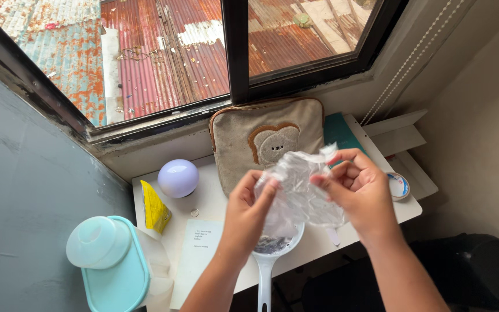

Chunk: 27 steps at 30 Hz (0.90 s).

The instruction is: The person stuffs scraps of paper into a plastic wrapper, clears the desk by setting aside a pouch, books, a comb, a water container, and a lamp, and then kneads paper pulp inside a bowl by hand.

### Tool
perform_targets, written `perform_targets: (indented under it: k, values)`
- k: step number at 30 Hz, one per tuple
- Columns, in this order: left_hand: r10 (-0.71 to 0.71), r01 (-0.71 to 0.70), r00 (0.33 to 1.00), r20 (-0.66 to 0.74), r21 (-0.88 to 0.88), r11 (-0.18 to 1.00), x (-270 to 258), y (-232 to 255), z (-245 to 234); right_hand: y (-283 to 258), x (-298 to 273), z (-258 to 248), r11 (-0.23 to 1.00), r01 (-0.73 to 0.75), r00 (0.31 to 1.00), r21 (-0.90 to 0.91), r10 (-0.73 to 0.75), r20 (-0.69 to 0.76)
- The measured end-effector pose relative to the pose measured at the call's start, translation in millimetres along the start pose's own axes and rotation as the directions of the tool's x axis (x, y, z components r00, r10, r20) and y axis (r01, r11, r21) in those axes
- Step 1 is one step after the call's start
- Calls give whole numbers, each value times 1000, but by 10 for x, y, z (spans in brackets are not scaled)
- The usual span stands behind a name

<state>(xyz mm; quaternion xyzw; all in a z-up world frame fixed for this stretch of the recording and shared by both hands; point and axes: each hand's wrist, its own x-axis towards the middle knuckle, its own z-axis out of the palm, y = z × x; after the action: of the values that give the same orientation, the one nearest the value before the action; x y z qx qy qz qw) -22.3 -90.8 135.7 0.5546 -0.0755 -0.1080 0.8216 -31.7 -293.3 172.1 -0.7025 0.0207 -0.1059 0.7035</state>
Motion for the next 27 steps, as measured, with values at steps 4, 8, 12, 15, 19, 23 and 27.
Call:
perform_targets:
  k: [4,8,12,15,19,23,27]
  values:
    - [44,-55,991,-124,-79,995,31,109,-39,-95,14,-51,996,-41,999,73,43,-22]
    - [150,-188,974,-168,-239,953,38,250,10,19,-49,4,968,-62,998,242,53,43]
    - [217,-252,962,-165,-230,940,72,288,75,193,-225,93,708,-461,880,535,283,382]
    - [303,-324,938,-168,-115,939,71,266,84,296,-204,107,708,-441,889,551,262,374]
    - [115,-132,985,-130,-133,982,72,287,2,297,-30,-101,844,-246,962,477,271,16]
    - [-58,66,995,79,-103,993,42,327,-61,109,135,-361,921,-140,989,364,147,8]
    - [17,2,989,150,-125,992,34,264,56,-135,136,-359,907,-106,994,407,107,21]
